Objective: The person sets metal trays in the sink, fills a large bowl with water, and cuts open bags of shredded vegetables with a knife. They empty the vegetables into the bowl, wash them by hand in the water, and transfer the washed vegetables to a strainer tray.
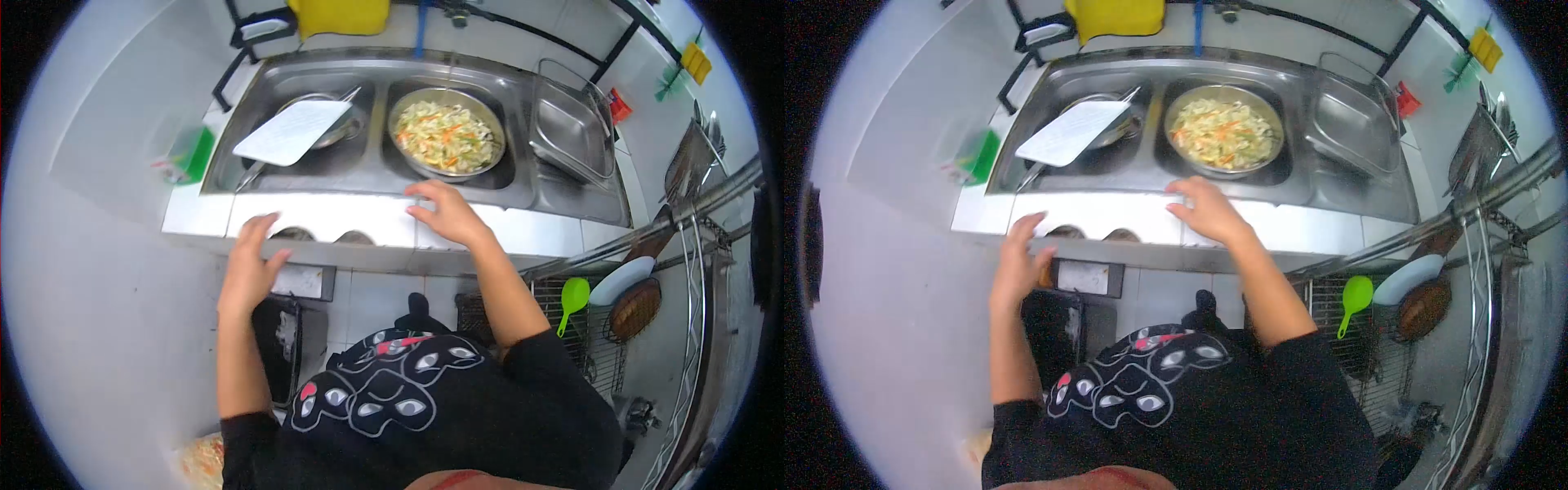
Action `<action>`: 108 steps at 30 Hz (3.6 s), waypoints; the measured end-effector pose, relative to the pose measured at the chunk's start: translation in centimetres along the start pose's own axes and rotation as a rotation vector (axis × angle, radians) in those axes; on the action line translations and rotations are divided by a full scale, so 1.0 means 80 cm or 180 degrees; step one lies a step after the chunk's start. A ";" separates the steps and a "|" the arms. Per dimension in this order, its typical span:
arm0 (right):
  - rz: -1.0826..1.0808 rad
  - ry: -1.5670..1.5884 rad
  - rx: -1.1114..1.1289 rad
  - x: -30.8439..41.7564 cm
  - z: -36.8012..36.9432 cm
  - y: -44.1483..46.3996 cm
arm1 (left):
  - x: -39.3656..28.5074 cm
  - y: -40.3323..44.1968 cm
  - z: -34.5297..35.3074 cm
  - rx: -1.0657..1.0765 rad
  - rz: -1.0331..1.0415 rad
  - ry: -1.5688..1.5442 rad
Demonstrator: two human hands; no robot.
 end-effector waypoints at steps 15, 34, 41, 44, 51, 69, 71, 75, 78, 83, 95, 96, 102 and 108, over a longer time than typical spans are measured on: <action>0.1413 -0.1071 0.1188 -0.274 -0.078 0.082 | -0.151 0.368 0.403 0.1660 0.0401 0.1396; 0.1866 -0.1778 0.1550 -0.400 -0.020 0.092 | -0.130 0.421 0.494 0.1482 0.0542 0.2010; 0.1647 -0.1859 0.1722 -0.374 -0.032 0.081 | -0.120 0.400 0.495 0.1854 0.0354 0.1819; 0.1502 -0.1834 0.1668 -0.378 -0.028 0.075 | -0.120 0.388 0.489 0.2086 0.0394 0.2011; 0.1161 -0.1678 0.1326 -0.366 -0.035 0.061 | -0.109 0.382 0.478 0.2057 0.0762 0.1630; 0.1964 -0.0847 0.0633 -0.353 -0.117 0.118 | -0.115 0.427 0.434 0.1317 -0.1019 -0.0993; 0.2907 0.0458 0.0164 -0.378 -0.118 0.095 | -0.101 0.437 0.437 0.1797 -0.1974 -0.1919; 0.3752 0.1187 -0.0897 -0.444 -0.069 0.070 | -0.104 0.411 0.434 0.1583 -0.3236 -0.2181; 0.3334 0.1272 -0.1069 -0.455 -0.025 0.077 | -0.096 0.426 0.486 0.1907 -0.2937 -0.2371; 0.3265 0.2706 -0.1144 -0.378 -0.059 0.108 | -0.101 0.437 0.496 0.2549 -0.2392 -0.1877; 0.3680 0.2653 -0.0184 -0.351 -0.104 0.087 | -0.133 0.392 0.395 0.2861 -0.2025 -0.2297; 0.3764 0.2681 -0.0285 -0.343 -0.102 0.083 | -0.130 0.385 0.396 0.3035 -0.2385 -0.2277; 0.3943 0.1983 -0.0805 -0.366 -0.023 0.071 | -0.095 0.385 0.496 0.2849 -0.1828 -0.0981; 0.2813 0.0090 -0.0273 -0.413 -0.026 0.082 | -0.095 0.416 0.490 0.1797 -0.0779 -0.0193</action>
Point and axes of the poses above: each hand's wrist, its own y-axis towards the middle knuckle, its own z-axis out of the palm, x = y × z, the point moved 3 cm from there along y, towards the middle knuckle, and after that the axes turned 10 degrees about -z, right-handed, at the moved point
